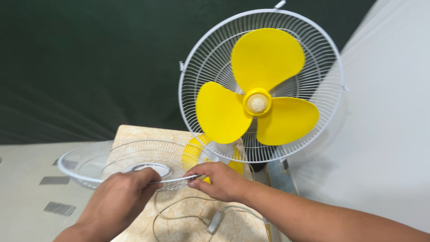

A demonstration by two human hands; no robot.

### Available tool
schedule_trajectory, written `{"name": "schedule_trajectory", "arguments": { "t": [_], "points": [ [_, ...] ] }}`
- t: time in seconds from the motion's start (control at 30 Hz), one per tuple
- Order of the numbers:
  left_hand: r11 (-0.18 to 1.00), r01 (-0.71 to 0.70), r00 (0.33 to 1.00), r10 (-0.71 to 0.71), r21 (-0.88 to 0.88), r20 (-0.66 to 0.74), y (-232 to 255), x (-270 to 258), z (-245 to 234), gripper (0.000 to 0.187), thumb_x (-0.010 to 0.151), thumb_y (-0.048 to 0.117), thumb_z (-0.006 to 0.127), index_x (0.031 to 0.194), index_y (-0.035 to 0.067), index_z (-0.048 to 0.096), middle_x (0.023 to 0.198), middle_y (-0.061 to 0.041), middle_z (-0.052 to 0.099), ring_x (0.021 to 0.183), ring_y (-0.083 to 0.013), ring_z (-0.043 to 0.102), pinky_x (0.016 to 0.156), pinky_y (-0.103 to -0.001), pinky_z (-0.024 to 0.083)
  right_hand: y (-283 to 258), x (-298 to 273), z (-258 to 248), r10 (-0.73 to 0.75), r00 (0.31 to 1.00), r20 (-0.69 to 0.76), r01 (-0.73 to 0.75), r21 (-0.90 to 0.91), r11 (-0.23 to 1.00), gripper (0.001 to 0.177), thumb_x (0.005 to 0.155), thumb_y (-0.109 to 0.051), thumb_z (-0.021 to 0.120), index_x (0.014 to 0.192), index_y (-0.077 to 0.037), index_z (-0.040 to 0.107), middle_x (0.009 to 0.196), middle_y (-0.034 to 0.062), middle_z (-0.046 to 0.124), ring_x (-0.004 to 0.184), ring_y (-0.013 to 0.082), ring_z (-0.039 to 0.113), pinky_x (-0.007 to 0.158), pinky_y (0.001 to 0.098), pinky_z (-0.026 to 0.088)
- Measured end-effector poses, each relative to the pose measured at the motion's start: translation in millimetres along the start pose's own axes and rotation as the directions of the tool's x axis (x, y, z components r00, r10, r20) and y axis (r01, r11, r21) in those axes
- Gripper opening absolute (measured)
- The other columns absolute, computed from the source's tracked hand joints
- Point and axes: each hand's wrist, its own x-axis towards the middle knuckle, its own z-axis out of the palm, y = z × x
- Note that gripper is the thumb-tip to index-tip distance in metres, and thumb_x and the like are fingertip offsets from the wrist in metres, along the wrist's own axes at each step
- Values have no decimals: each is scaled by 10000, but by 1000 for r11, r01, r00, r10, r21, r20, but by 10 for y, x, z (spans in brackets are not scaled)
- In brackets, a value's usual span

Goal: The person assembles a yellow table fan by securing the fan blades to the motor hub and then attaching the front protective grille. The hands tighten the central hub nut and align the grille to complete the assembly.

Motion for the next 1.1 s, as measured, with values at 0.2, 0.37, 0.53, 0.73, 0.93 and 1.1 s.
{"name": "schedule_trajectory", "arguments": {
  "t": [0.2,0.37,0.53,0.73,0.93,1.1],
  "points": [
    [995,-81,997,81,64,12,-158,176,25,228,904,353,684,1027,175,757,785,-100,777,800,-311,752,740,-433,571,-60,-18,-39,-177,984,-29,173,-97,980,441,926,-314,715,1318,-123,647,1275,129,686,1239,315,615,1055,417,481],
    [975,-18,998,5,222,60,-124,327,32,234,905,419,687,1046,247,760,796,-72,785,800,-291,763,745,-418,589,-105,-59,4,-191,976,-103,176,-140,974,526,927,-301,714,1393,-95,588,1351,138,650,1317,324,564,1117,427,441],
    [939,63,990,-102,338,99,-220,489,118,275,868,476,706,1074,302,761,792,-16,809,788,-212,802,771,-365,634,-53,-143,34,-179,974,-137,162,-128,978,565,929,-291,708,1429,-74,560,1379,157,636,1345,336,554,1145,434,428],
    [917,91,979,-153,388,132,-241,527,150,291,873,480,700,1088,292,753,794,-8,809,804,-174,817,789,-336,648,27,-118,-24,-156,981,-115,148,-78,986,518,960,-325,677,1416,-100,581,1382,149,645,1315,324,581,1111,429,456],
    [964,3,1000,-6,267,9,-57,439,-55,295,916,470,717,1032,204,773,748,-80,787,750,-259,782,722,-399,611,-18,-97,-145,-95,983,-155,92,-30,995,439,966,-362,676,1345,-142,642,1300,141,689,1216,324,646,1032,414,502],
    [967,10,1000,-5,253,-22,27,500,-167,332,919,497,714,1000,183,786,684,-85,778,695,-262,786,703,-386,621,-77,-78,-187,-103,982,-160,96,-47,994,460,943,-308,696,1355,-119,614,1252,157,695,1184,332,654,1015,414,511]
  ]
}}
